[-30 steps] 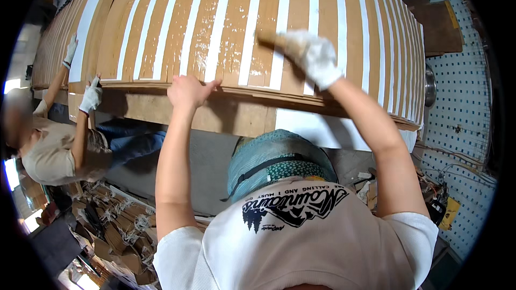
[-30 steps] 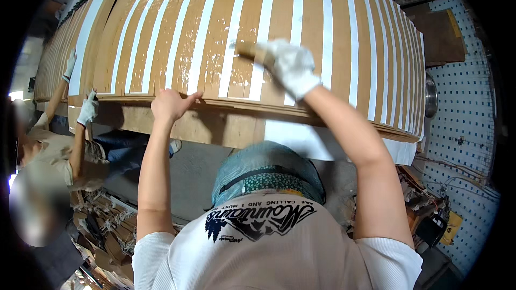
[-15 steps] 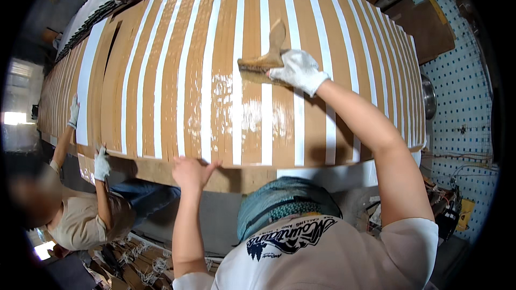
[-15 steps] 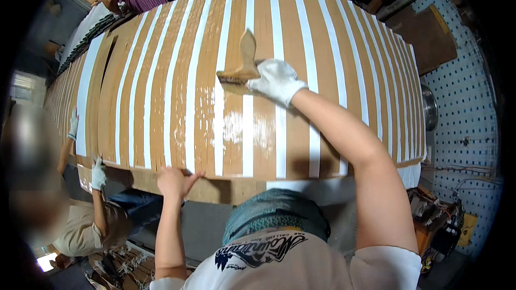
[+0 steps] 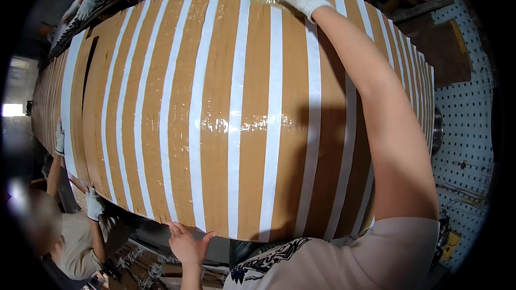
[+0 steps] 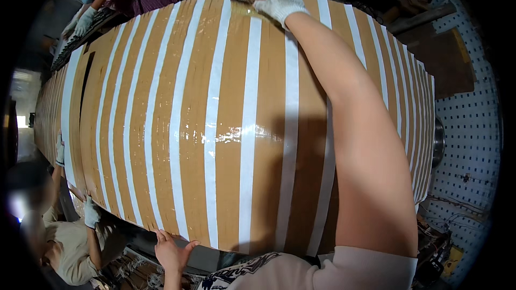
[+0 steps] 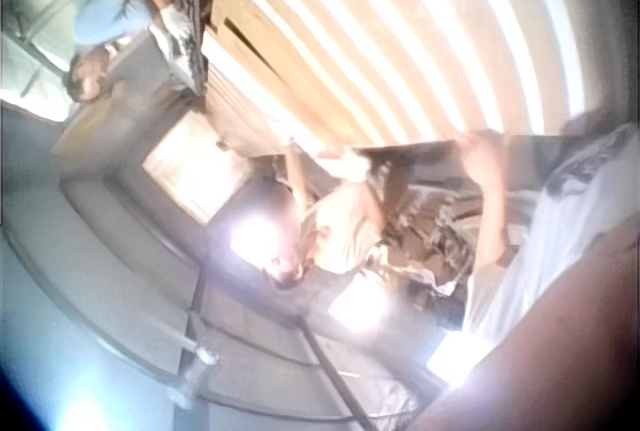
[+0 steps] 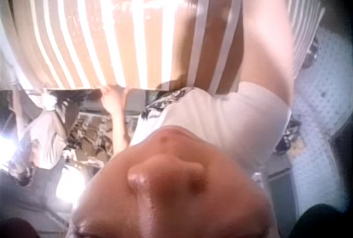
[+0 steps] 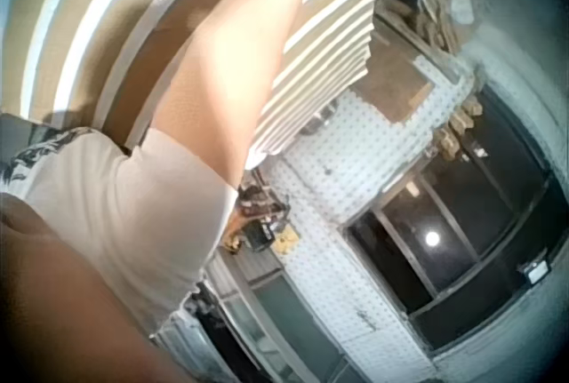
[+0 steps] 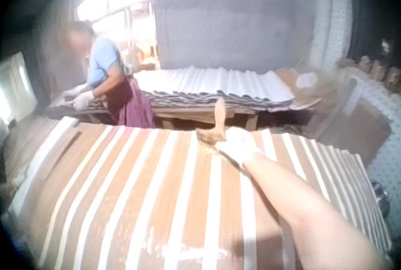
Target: The person repeatedly dips a brush into a metal bowl and applies a clear liquid to the surface of a large cardboard sheet with white stripes. The person works methodically across the surface, ensuring even coverage.
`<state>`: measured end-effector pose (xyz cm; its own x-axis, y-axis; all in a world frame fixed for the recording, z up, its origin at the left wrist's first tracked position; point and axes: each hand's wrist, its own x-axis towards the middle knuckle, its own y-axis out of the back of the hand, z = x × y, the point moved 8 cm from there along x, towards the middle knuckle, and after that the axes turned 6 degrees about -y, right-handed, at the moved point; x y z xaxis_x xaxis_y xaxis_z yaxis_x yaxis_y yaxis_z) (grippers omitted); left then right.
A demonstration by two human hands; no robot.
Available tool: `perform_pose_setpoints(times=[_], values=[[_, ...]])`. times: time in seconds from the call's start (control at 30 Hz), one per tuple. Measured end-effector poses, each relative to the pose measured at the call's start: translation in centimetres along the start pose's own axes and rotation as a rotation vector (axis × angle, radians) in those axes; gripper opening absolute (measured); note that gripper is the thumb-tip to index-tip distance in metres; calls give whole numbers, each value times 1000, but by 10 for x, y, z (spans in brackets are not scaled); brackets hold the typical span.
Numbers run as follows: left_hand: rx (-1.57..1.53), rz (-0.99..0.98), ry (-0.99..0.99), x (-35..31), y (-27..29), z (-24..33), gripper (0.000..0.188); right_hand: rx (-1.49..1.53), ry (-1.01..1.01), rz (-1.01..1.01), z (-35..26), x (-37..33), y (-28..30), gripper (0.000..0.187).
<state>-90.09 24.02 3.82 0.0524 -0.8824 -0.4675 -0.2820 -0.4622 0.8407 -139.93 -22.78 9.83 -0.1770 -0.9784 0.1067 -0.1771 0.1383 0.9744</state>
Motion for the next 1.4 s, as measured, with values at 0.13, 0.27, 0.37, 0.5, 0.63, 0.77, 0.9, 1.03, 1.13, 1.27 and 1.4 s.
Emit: perform_pose_setpoints(times=[0.13, 0.27, 0.37, 0.5, 0.63, 0.77, 0.9, 1.03, 1.13, 1.27, 1.4], values=[[-61, -24, 14, 0, 5, -1, 129, 15, 10, 180, -26, -18, 20, 30], [-89, -10, 1, 6, 8, 0, 120, 119, 56, 102, -35, -107, 22, 27], [-71, -6, 16, 14, 21, 5, 115, 58, 286, 176, -38, -173, 17, 31], [-57, -17, 26, 3, 24, 3, 102, 165, 541, 158, -64, -331, 21, 35], [-60, 68, -64, 9, 7, -4, 92, -57, 555, 317, -91, -496, 60, 29], [-75, -66, -76, 6, 14, 3, 82, 221, 522, 22, -89, -563, 55, 23], [-55, -69, -102, 8, 17, 1, 84, 677, 384, -314, -69, -527, 62, 23], [-33, -133, -109, 4, 26, 10, 74, 307, 514, 127, -85, -516, 73, 29], [-51, -80, -128, 2, 30, 10, 71, 75, 378, -35, -87, -567, 57, 37], [-53, -119, -138, 4, 22, 8, 72, 333, 401, -283, -69, -581, 40, 28], [-47, -96, -143, 9, 18, 2, 84, 509, 44, -418, -75, -539, 63, 32]])
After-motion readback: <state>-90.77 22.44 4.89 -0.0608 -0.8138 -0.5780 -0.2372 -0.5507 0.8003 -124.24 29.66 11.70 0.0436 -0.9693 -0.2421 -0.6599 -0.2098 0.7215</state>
